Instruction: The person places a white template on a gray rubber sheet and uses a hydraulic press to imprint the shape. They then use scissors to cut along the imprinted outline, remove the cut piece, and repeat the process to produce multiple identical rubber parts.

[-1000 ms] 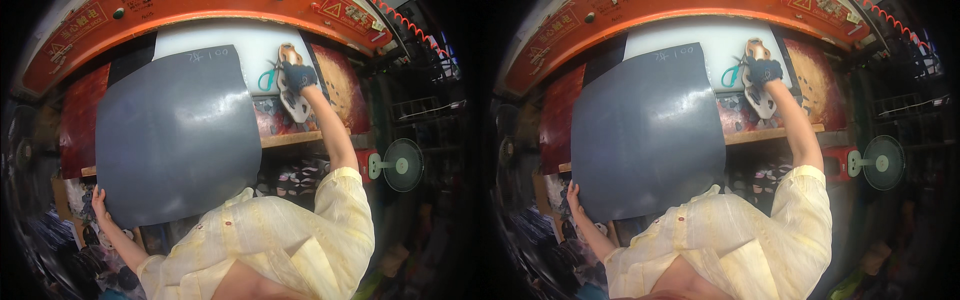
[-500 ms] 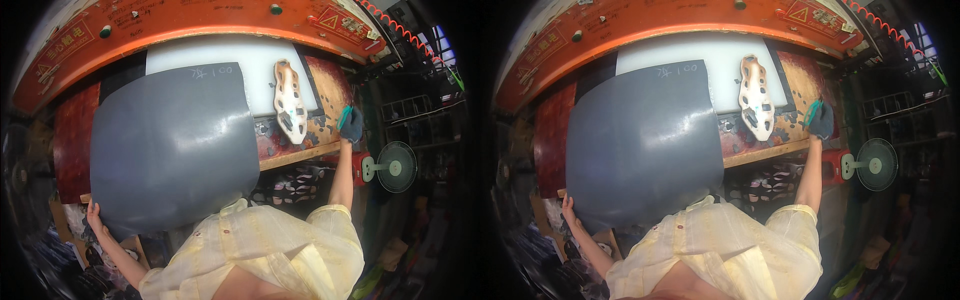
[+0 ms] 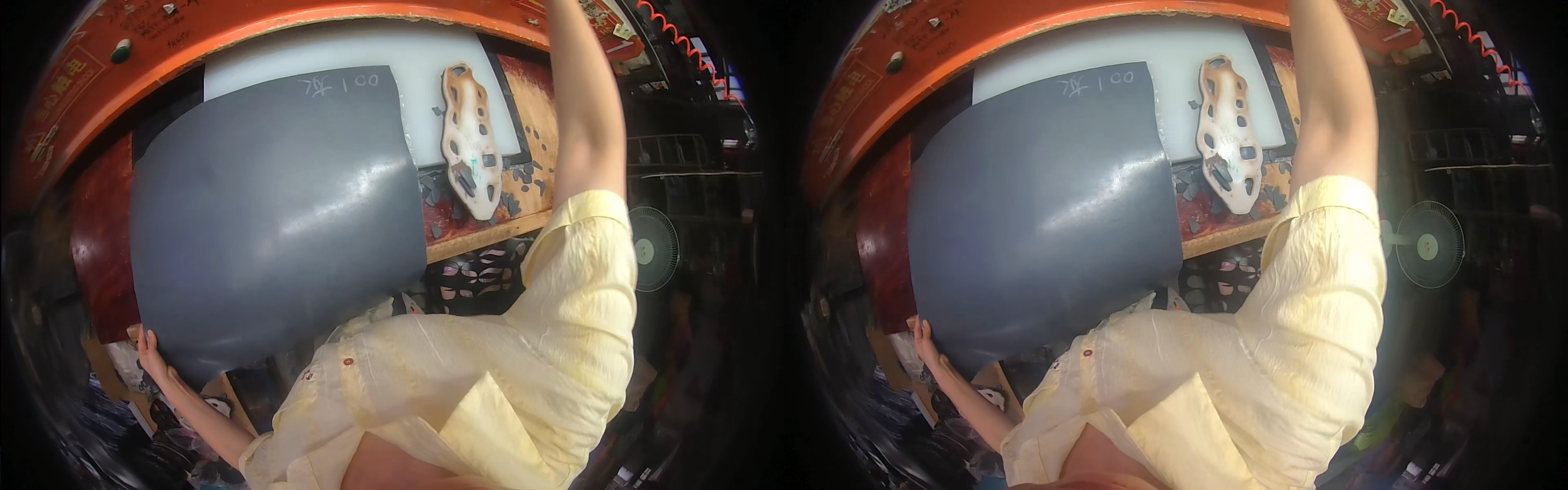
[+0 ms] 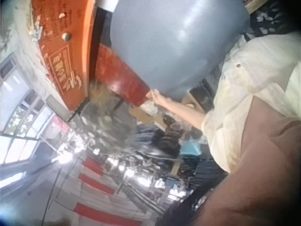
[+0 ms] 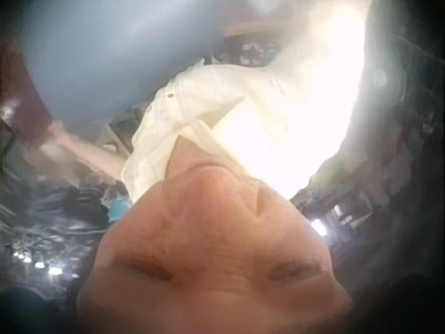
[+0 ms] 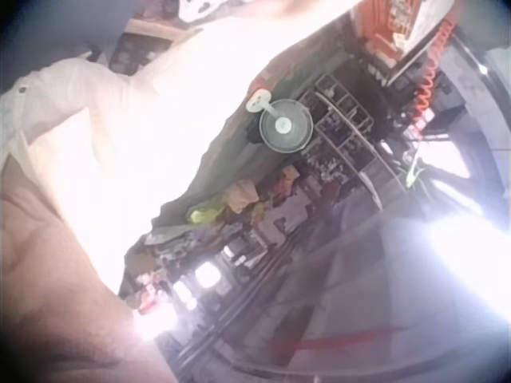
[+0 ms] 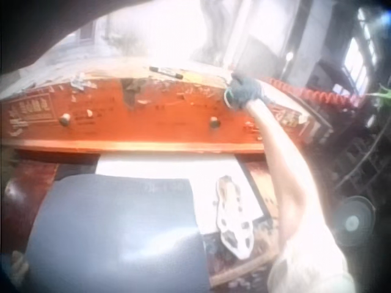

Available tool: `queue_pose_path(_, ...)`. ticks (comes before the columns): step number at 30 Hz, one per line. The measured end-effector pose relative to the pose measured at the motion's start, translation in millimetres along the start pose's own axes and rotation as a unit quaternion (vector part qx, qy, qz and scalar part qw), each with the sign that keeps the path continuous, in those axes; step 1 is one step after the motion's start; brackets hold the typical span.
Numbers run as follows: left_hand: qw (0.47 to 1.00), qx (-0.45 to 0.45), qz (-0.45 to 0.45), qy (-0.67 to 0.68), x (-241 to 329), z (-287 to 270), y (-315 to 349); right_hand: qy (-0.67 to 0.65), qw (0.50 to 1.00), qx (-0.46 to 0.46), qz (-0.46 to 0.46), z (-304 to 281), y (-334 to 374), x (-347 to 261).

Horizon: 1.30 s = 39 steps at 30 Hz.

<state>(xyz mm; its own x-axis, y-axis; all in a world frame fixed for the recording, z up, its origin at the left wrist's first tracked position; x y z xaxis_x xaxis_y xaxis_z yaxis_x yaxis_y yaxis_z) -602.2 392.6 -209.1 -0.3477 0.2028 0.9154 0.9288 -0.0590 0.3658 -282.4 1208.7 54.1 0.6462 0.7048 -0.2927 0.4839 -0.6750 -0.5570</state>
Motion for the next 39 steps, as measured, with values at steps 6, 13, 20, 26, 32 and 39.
queue_pose_path(6, 0.999, -0.036, -0.011, 0.022, -5, 11, -4, -0.015, 0.999, -0.038, -0.009, 44, 148, -11)
queue_pose_path(13, 0.997, -0.071, -0.001, 0.042, 1, 14, -19, 0.066, 0.915, -0.19, 0.348, 89, 255, -17)
queue_pose_path(20, 0.996, -0.066, -0.038, 0.049, -20, 19, -28, 0.139, 0.9, -0.274, 0.308, 69, 250, -44)
queue_pose_path(26, 0.995, -0.079, -0.011, 0.057, -21, 20, -26, -0.231, 0.911, -0.168, 0.297, 59, 252, -4)
queue_pose_path(32, 0.996, -0.072, -0.039, 0.028, -22, 21, -32, -0.665, 0.688, 0.049, 0.288, -24, 262, 22)
queue_pose_path(39, 0.998, -0.042, -0.052, -0.01, -24, 15, -39, -0.724, 0.632, 0.249, 0.12, -83, 246, 63)
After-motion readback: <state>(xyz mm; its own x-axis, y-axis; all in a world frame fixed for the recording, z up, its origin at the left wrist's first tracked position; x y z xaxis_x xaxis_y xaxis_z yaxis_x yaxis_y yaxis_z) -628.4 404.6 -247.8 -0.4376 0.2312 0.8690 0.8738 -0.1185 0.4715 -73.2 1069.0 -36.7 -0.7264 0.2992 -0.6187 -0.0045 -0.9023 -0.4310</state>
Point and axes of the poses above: each hand's wrist, its own y-axis away from the middle knuckle, its own z-axis out of the palm, x = y × z, the point moved 1 cm from there along -y, towards the middle knuckle, and after that the axes turned 2 degrees about -z, right-handed, at the moved point
